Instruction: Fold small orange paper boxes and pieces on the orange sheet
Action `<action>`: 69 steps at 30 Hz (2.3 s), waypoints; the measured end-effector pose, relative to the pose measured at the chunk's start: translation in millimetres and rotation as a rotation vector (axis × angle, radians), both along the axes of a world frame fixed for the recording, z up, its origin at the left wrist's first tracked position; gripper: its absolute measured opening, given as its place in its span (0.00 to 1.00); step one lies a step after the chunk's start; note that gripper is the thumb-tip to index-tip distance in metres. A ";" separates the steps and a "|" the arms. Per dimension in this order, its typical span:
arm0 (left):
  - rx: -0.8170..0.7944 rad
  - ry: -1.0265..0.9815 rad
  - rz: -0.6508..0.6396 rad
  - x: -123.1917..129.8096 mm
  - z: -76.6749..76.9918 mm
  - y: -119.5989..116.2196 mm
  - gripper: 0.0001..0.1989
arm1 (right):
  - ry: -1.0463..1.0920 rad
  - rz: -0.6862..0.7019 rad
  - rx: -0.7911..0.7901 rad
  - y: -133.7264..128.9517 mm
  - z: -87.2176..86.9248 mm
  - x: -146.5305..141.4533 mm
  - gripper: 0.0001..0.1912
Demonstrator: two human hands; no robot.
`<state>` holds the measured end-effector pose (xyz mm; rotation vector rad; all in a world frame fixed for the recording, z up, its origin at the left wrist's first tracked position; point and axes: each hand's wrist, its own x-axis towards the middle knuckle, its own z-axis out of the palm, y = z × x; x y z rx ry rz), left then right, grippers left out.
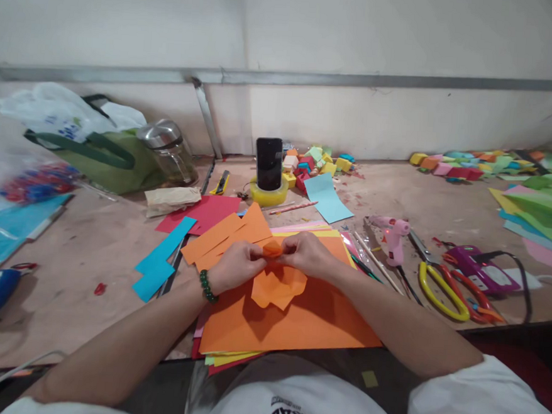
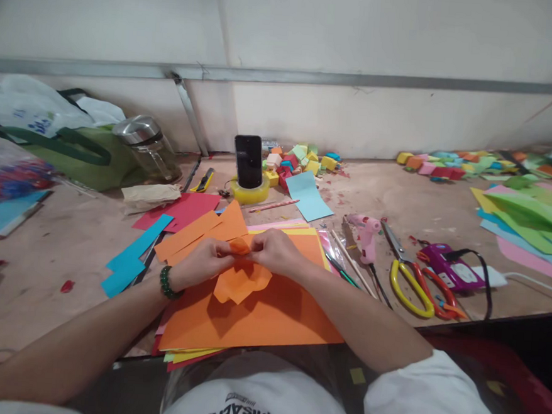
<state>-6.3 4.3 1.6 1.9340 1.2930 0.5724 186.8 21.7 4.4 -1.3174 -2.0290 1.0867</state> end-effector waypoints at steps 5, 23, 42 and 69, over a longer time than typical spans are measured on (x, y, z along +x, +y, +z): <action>-0.011 -0.013 -0.038 -2.1 2.5 1.4 0.11 | 0.272 0.034 -0.018 -0.3 -0.9 -3.3 0.05; -0.014 -0.112 -0.097 1.3 0.3 0.2 0.11 | 0.480 0.181 0.022 3.5 -3.0 -0.5 0.05; 0.282 0.369 0.042 10.5 11.6 -11.0 0.07 | 0.147 0.113 -0.049 7.8 0.1 1.9 0.06; 0.141 0.028 0.007 9.3 8.1 -13.6 0.17 | -0.556 0.147 0.465 -9.9 10.4 -3.1 0.08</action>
